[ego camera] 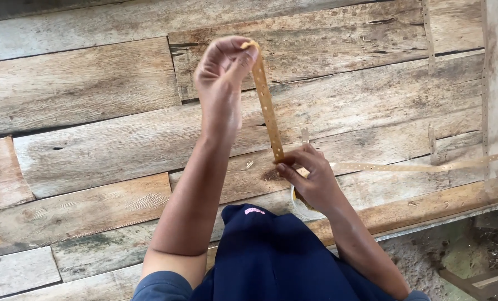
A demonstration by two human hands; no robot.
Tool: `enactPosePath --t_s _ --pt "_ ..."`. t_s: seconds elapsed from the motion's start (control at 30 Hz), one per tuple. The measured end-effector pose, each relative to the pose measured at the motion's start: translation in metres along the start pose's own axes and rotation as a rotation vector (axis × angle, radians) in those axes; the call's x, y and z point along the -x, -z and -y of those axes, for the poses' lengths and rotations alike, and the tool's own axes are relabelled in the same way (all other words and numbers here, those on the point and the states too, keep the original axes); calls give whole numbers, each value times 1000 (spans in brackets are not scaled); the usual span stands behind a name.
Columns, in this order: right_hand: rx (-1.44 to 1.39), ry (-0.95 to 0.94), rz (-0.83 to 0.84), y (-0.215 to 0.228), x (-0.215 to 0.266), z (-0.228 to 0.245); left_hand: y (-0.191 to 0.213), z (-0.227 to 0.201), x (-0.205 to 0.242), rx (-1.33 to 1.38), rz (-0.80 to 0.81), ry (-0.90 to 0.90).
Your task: The person repeatedly applies a brown paste from a plastic container onto thin bamboo strips using their fingers, then rubs the paste into the surface of a wooden board. The person handles the bamboo strips one at a time, spreading the substance and pressing it into the wood.
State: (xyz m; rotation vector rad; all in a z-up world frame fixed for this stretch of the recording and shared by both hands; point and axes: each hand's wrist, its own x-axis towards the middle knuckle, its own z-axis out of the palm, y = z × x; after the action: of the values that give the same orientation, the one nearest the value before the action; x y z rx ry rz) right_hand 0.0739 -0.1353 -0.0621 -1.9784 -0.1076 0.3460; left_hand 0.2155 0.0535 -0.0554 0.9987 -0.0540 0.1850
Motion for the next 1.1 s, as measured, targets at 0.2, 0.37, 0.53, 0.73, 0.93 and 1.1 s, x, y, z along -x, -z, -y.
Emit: enactPosePath --t_s 0.2,0.37,0.53,0.73,0.93,1.1 --pt "-182 -221 153 -8 13 -27 32 51 -35 -321 33 249" --pt "-315 -510 43 -22 4 -28 76 151 -25 -737 108 312" --pt "-134 -572 -57 -35 -2 -32 89 173 -19 -1118 128 246" --pt "104 -792 122 -24 -8 -44 87 189 -16 -1387 66 182" --pt "336 -642 240 -36 -7 -46 91 193 -11 -1377 62 78" --pt "149 -723 150 -51 -12 -71 90 194 -12 -1391 46 125"
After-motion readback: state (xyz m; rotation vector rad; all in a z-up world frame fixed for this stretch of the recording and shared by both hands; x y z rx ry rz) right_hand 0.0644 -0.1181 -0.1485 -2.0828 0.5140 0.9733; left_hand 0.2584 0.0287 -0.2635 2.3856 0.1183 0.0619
